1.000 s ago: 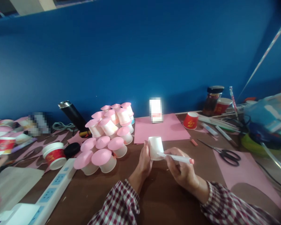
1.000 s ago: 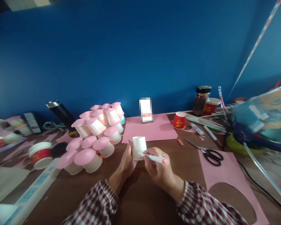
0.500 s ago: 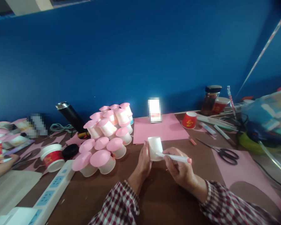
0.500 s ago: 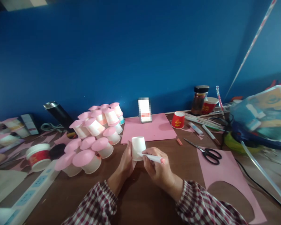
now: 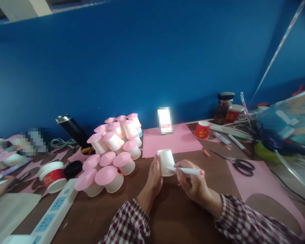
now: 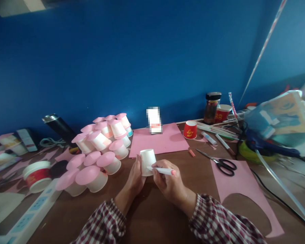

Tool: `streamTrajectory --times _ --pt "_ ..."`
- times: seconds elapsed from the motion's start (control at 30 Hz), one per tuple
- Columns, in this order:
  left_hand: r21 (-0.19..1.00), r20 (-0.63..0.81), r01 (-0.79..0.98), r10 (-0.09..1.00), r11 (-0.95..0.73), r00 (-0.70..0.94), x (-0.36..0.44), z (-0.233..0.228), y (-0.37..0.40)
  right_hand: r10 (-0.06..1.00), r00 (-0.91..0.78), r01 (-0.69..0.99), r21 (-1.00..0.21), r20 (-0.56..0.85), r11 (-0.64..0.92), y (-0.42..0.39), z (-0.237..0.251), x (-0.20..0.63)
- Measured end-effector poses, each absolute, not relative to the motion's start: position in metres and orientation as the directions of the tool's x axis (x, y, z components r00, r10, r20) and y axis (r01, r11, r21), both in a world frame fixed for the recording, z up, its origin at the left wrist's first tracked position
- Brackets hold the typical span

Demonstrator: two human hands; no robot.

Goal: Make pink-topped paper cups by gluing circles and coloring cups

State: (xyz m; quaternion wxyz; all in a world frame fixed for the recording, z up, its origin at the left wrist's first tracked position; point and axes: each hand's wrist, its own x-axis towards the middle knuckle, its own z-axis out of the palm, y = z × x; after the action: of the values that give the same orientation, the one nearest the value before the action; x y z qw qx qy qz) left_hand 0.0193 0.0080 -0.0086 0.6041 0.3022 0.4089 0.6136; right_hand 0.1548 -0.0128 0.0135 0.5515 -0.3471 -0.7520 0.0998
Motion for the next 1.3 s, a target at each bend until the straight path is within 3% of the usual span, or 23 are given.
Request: streamTrajectory --times 0.77,1.0,1.3 --pt "0.873 -0.104 -0.485 0.992 0.056 -0.072 0.0196 -0.0101 0.0049 0.612 -0.059 0.425 -0.535 0.789 0.73 -0.0096 0.0141 0.1581" --pt "0.914 -0.079 -0.403 0.994 0.042 -0.074 0.0141 -0.0135 0.0027 0.626 -0.04 0.452 -0.545 0.778 0.706 -0.0083 0.0118 0.1585" --pt "0.884 -0.096 -0.461 0.995 0.078 -0.017 0.019 -0.0063 0.0013 0.636 -0.031 0.441 -0.56 0.771 0.701 -0.0056 0.0111 0.1608"
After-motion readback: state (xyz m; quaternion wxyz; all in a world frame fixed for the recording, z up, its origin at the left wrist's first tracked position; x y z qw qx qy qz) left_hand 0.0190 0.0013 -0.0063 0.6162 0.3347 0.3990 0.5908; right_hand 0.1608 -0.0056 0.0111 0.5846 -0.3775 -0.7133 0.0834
